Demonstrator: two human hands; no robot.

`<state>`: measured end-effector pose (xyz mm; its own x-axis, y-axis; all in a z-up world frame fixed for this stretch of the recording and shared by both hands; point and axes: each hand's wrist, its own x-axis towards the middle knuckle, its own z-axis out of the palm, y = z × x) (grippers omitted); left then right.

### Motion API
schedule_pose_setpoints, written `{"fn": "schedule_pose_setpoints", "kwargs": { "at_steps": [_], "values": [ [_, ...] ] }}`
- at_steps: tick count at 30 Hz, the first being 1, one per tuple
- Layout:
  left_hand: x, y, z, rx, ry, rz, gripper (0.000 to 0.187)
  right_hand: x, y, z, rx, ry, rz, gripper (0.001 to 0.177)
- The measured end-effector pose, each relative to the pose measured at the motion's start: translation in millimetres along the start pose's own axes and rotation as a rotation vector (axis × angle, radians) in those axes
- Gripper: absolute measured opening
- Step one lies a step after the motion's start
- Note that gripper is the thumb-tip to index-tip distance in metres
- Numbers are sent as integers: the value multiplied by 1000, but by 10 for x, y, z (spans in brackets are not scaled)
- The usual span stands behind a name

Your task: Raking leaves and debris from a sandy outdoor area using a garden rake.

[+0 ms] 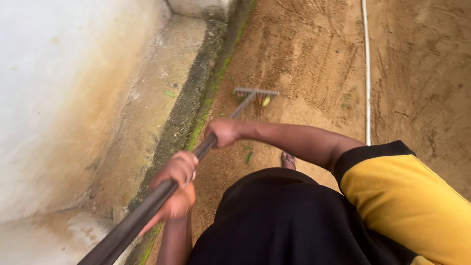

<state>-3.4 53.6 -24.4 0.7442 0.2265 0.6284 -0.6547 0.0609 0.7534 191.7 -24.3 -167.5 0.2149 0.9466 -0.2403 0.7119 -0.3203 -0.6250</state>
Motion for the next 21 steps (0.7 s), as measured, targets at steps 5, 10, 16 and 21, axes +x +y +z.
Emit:
{"fn": "schedule_pose_setpoints", "kwargs": {
  "at_steps": [5, 10, 16, 21],
  "values": [
    [435, -1336, 467, -81, 28, 66, 89, 68, 1682, -65, 97, 220, 99, 14],
    [751, -2229, 917, -132, -44, -18, 90, -138, 2671, -182, 137, 266, 227, 12],
    [650, -2612, 822, -159, -70, 21, 87, -110, 2875, -33, 306, 253, 266, 10],
    [455, -2311, 819, -4, -110, -68, 75, -413, 2231, -365, 300, 57, 250, 28]
  ]
}}
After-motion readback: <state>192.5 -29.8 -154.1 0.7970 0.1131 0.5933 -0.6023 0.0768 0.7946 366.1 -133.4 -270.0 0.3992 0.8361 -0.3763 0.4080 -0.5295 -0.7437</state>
